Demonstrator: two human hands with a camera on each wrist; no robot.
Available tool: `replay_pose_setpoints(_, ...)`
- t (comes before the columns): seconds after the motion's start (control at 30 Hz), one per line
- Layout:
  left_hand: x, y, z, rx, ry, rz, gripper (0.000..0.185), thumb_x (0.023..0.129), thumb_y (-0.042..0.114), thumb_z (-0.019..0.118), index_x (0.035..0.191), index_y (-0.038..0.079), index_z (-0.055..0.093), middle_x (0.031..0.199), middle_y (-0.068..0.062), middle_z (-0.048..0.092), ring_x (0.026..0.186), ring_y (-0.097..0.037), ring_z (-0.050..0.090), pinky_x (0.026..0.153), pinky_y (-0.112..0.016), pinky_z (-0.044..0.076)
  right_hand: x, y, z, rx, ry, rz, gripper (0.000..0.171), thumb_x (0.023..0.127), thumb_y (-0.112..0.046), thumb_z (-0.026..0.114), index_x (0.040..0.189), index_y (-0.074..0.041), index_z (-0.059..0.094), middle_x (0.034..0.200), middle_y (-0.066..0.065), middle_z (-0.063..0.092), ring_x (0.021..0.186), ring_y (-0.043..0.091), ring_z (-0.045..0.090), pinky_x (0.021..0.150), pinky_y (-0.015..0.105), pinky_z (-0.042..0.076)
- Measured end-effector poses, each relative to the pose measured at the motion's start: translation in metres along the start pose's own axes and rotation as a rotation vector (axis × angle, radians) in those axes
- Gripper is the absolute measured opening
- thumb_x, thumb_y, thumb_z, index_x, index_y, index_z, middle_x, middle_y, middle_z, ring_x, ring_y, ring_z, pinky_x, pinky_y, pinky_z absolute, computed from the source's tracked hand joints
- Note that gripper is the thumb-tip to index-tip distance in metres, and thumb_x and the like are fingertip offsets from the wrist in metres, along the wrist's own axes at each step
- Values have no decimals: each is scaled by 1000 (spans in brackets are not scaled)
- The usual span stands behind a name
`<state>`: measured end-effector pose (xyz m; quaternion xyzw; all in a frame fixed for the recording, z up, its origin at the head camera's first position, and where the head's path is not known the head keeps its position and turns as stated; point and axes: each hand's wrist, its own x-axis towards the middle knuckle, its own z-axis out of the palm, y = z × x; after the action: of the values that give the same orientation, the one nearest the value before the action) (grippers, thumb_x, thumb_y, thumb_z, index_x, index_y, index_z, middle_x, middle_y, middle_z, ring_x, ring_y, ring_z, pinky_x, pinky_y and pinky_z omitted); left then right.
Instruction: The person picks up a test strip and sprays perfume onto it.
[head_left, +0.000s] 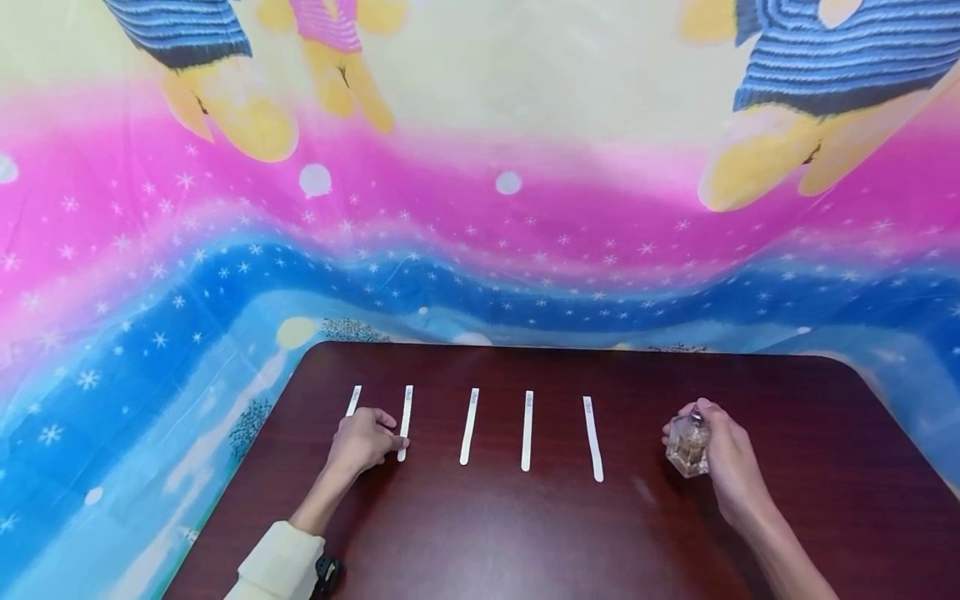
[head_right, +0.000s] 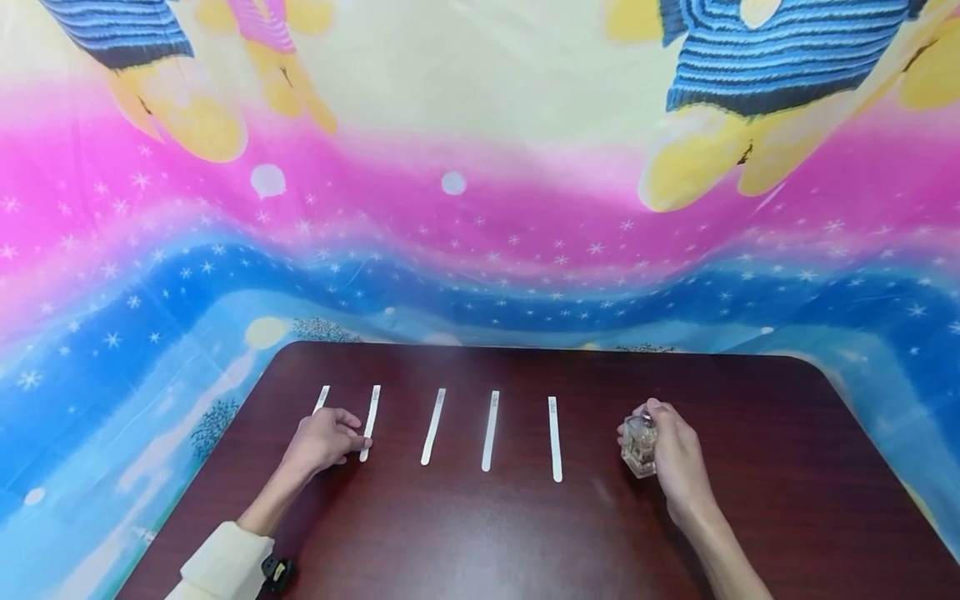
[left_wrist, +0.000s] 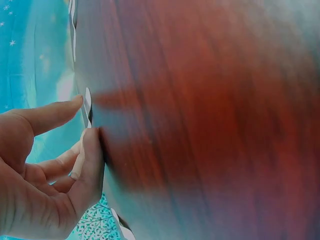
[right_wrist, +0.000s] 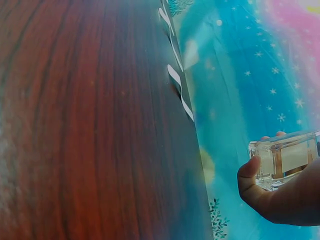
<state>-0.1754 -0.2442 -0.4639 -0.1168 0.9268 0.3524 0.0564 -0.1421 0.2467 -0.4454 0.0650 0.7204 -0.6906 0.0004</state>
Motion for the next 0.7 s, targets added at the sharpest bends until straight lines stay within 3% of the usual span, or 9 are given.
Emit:
replay_pose_setpoints(0.2, 2, 5, 1, 73, 29, 19, 34, 79, 26, 95, 100, 6, 76, 79, 2, 80, 60, -11, 65, 65, -33, 50, 1, 0, 0, 4, -2, 1, 46, 118, -45, 30, 104, -13, 60, 87, -6, 76, 82, 10, 76, 62, 30, 64)
replay_pose_setpoints(0.3, 2, 6, 2, 99, 28, 19, 36, 79, 28, 96, 100, 7, 76, 79, 3, 79, 67, -14, 68, 68, -38, 53, 1, 0, 0, 10, -2, 1, 46, 118, -45, 30, 103, -14, 60, 87, -6, 76, 82, 10, 77, 62, 30, 64)
replay_pose_setpoints(0.5, 2, 4, 2, 126, 34, 45, 26, 78, 17, 92, 98, 7, 77, 80, 4, 80, 80, -15, 73, 95, -56, 56, -1, 1, 1, 34, -2, -14, 44, 118, -43, 31, 101, -15, 61, 86, -5, 76, 81, 10, 77, 61, 30, 64)
replay_pose_setpoints(0.7, 1, 2, 2, 111, 22, 29, 22, 79, 9, 88, 99, 8, 78, 80, 4, 81, 78, -14, 72, 98, -56, 54, 0, 1, -1, 17, -5, -3, 46, 118, -45, 30, 103, -13, 60, 88, -4, 77, 82, 10, 77, 62, 31, 65)
